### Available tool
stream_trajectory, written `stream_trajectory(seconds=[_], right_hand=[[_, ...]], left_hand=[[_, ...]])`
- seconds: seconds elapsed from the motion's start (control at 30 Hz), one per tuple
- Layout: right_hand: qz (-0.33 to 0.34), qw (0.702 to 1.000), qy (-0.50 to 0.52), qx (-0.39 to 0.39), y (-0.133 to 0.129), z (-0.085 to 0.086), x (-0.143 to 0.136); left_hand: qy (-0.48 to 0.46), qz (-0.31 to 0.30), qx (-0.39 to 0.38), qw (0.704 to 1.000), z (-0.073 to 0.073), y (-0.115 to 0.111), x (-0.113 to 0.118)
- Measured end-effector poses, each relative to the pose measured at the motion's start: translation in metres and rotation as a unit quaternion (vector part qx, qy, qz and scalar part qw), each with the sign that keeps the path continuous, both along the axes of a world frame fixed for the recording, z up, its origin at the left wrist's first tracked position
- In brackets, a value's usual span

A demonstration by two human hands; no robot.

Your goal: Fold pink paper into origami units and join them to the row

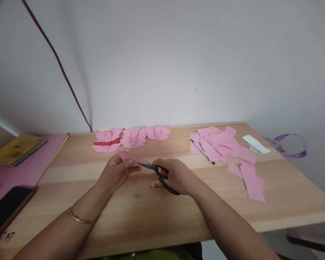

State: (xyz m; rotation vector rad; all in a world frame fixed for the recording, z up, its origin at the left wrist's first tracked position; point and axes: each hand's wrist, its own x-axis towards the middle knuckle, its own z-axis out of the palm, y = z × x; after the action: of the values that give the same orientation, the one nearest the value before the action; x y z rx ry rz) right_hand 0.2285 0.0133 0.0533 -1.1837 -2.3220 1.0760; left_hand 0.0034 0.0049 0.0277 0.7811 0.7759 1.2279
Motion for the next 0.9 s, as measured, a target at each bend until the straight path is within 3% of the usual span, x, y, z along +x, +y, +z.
stream_trajectory(seconds=[0.53, 0.9], right_hand=[[-0.038, 0.997, -0.058, 0.044, 0.0004, -0.0082, -0.0026], [-0.041, 0.997, 0.067, -0.005, -0.0022, -0.0077, -0.0083]], left_hand=[[0.003, 0.009, -0.029, 1.000, -0.0008, 0.0007, 0.0008], [0.043, -0.098, -0.034, 0.994, -0.0057, -0.0053, 0.0067]])
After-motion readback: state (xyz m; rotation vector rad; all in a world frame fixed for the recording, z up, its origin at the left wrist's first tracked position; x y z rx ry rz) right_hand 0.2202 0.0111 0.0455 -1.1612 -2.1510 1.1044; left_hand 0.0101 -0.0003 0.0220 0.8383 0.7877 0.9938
